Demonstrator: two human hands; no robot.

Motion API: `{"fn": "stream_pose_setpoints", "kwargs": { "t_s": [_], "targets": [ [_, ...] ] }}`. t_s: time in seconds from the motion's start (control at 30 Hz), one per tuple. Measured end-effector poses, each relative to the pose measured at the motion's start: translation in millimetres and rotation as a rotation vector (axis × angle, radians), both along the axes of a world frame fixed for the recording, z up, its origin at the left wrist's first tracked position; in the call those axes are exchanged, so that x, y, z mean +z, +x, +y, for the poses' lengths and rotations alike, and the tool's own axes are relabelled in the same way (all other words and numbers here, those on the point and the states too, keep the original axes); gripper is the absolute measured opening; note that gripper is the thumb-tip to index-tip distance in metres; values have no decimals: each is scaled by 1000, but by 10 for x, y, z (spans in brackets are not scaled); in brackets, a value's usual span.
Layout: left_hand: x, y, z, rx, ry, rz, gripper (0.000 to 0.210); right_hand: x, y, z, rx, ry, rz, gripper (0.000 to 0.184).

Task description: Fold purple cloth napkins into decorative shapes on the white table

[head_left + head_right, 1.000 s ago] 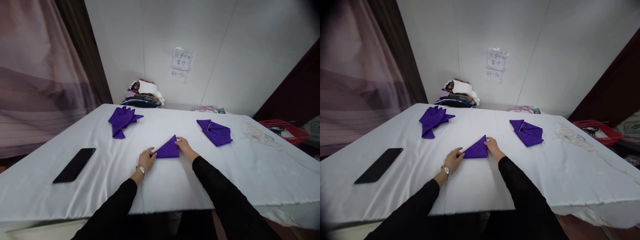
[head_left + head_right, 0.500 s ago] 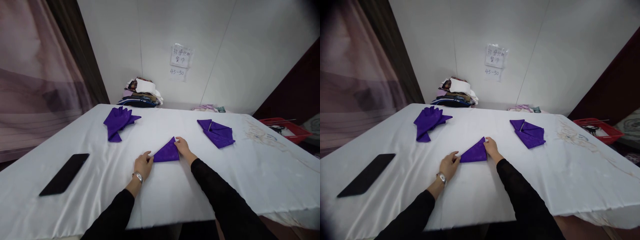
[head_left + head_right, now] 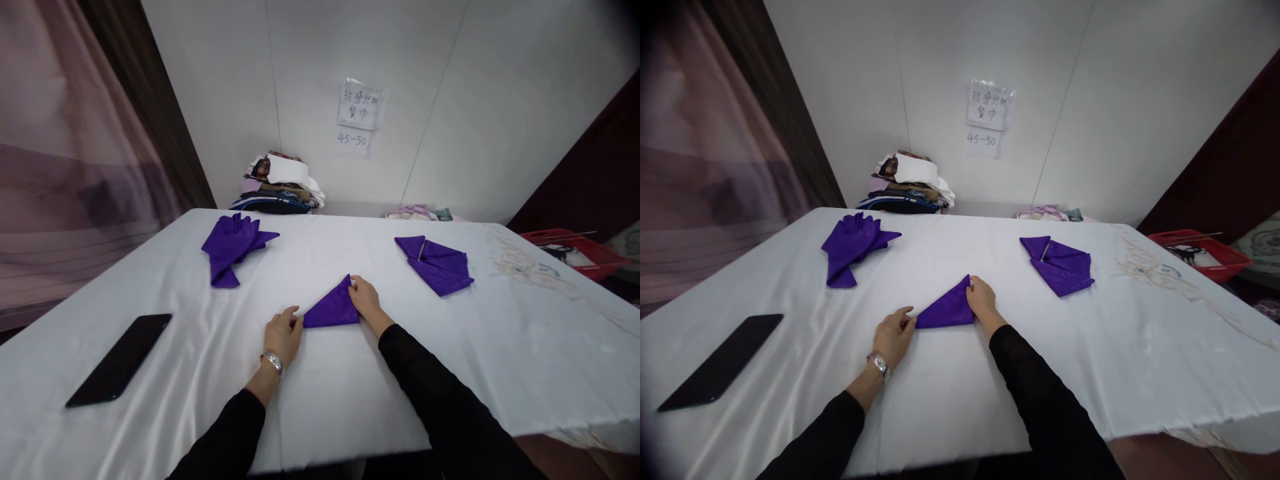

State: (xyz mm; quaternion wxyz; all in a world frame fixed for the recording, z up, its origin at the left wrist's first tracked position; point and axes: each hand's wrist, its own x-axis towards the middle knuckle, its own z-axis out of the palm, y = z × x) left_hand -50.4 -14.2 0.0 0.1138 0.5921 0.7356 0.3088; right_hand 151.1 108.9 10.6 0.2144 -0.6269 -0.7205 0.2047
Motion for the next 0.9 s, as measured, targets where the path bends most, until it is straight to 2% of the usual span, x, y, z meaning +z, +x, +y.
{"fn": "stream_pose_setpoints", "kwargs": {
  "t_s": [0.17,0.43,0.7,0.9],
  "targets": [
    [23,1,-2,8,-18,1,26,-45,3,-10,7,50,-64,36],
    [13,4,-9,5,-39,19,24,-38,-6,17,27,45,-149,34],
    [61,1,-26,1,-87,128,22,-8,-47,33,44,39,-273,35],
    [110,33,-65,7,-108,181,21,31,-52,47,57,17,-287,35]
  ]
}}
